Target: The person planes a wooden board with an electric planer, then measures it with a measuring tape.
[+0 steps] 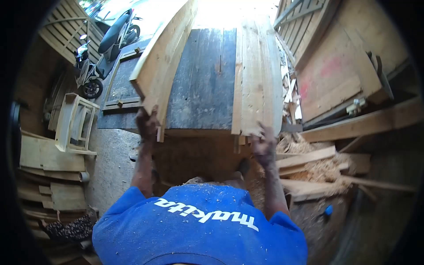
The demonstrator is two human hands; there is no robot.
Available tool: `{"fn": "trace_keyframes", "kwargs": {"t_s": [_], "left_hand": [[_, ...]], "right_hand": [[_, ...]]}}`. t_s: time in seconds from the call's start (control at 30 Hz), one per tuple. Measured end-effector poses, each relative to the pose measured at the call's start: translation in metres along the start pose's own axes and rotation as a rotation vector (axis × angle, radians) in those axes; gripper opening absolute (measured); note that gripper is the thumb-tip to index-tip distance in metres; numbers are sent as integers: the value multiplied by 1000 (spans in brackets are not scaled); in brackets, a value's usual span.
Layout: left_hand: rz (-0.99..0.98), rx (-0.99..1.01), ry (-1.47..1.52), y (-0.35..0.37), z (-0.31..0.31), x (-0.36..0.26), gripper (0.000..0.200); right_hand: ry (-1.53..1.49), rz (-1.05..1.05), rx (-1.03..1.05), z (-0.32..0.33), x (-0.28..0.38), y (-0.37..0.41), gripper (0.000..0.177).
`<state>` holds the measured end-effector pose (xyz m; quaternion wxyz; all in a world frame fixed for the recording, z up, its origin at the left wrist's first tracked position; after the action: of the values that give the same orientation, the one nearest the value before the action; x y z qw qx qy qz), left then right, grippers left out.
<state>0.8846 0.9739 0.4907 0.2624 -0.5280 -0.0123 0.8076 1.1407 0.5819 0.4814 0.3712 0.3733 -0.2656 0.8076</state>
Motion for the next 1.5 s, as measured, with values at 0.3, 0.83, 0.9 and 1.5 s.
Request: {"fn": "trace_keyframes", "kwargs": {"t_s": [0.3, 0.83, 0.9, 1.5], "left_hand": [[59, 73, 193, 158, 42, -49, 41], [728, 494, 766, 278, -19, 171, 52], [1131, 688, 1073, 288, -59, 170, 54], [1386, 959, 1367, 718, 49, 102, 93]], "right_hand": [[74, 348, -1, -177, 256, 85, 97], [71, -340, 142, -59, 194, 451, 38], [136, -367, 77, -23, 208, 522, 41], [-304, -752, -1420, 45, 143, 1314, 59]]}}
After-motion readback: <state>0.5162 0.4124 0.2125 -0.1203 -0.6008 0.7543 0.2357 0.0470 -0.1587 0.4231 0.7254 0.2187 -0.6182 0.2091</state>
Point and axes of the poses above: each hand's wrist, its own y-axis away from the middle knuckle, its own z-axis out of the back of the hand, x = y × z, the point moved 7 cm from there along -y, towards the middle knuckle, and after that the axes turned 14 degrees about y, right-handed, at the moved point
